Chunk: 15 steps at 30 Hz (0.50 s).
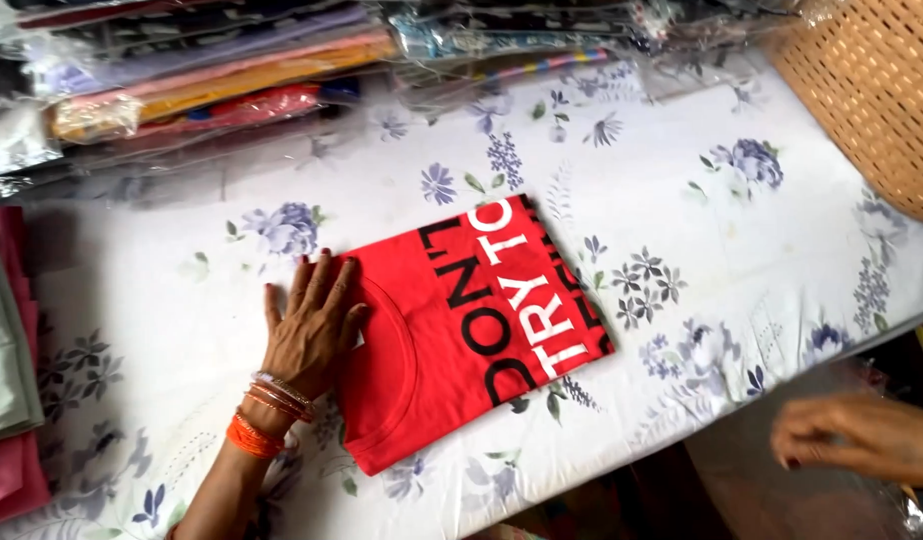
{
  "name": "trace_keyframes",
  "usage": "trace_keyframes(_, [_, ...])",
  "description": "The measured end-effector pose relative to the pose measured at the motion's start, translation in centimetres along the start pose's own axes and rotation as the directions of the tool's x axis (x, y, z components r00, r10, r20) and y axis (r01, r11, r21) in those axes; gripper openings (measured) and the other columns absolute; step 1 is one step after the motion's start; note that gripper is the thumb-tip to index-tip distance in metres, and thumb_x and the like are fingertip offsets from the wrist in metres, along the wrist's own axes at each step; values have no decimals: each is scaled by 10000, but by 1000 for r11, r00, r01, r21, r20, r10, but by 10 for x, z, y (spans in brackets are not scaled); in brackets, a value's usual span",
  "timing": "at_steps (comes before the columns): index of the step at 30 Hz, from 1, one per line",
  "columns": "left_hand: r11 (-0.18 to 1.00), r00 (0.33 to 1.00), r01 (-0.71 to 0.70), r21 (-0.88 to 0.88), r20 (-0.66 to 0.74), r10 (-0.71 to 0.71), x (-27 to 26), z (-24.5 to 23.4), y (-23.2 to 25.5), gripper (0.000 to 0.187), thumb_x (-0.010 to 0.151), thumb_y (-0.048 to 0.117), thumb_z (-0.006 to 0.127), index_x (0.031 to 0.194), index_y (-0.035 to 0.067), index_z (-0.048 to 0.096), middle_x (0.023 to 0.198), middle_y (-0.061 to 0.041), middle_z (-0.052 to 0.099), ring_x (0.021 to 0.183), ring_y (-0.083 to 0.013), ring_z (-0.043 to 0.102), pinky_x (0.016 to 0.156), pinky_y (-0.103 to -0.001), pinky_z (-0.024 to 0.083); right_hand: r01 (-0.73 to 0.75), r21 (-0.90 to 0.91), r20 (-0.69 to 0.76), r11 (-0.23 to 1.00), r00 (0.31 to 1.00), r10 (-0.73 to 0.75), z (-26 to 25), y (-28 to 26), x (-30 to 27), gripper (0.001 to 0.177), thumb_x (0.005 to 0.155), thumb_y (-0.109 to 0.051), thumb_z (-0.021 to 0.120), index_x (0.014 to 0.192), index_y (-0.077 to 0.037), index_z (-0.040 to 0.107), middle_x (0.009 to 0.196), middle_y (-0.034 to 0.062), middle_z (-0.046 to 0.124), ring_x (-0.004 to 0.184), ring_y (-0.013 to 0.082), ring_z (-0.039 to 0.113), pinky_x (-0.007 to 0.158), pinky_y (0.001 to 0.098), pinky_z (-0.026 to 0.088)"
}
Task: Folding and arranging t-shirts on a workspace table.
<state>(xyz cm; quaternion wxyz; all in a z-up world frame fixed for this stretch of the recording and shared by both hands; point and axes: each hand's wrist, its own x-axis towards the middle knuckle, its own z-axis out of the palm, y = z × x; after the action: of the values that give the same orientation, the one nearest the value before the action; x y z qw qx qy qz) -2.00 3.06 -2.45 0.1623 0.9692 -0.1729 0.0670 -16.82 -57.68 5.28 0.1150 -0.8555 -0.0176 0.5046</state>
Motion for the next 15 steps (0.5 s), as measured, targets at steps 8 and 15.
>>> trace_keyframes(8, [990,998,-63,124,-18,65,11,-9,40,826,938,437,574,1592,79,219,1671,-200,152,1543,-355,129,1179,-671,110,-149,-193,24,970,987,156,33,16,1,320,983,-424,563,1281,-317,601,1101,-101,740,1152,121,637,1066,333,558])
trace_keyframes(15, [976,979,-206,66,14,205,11,0,119,888,924,457,606,1562,-22,215,1652,-235,176,1535,-367,163,1205,-574,162,389,-242,-509,889,729,-458,-43,-137,43,567,951,-366,451,1518,-383,436,1093,41,771,839,145,749,716,293,645])
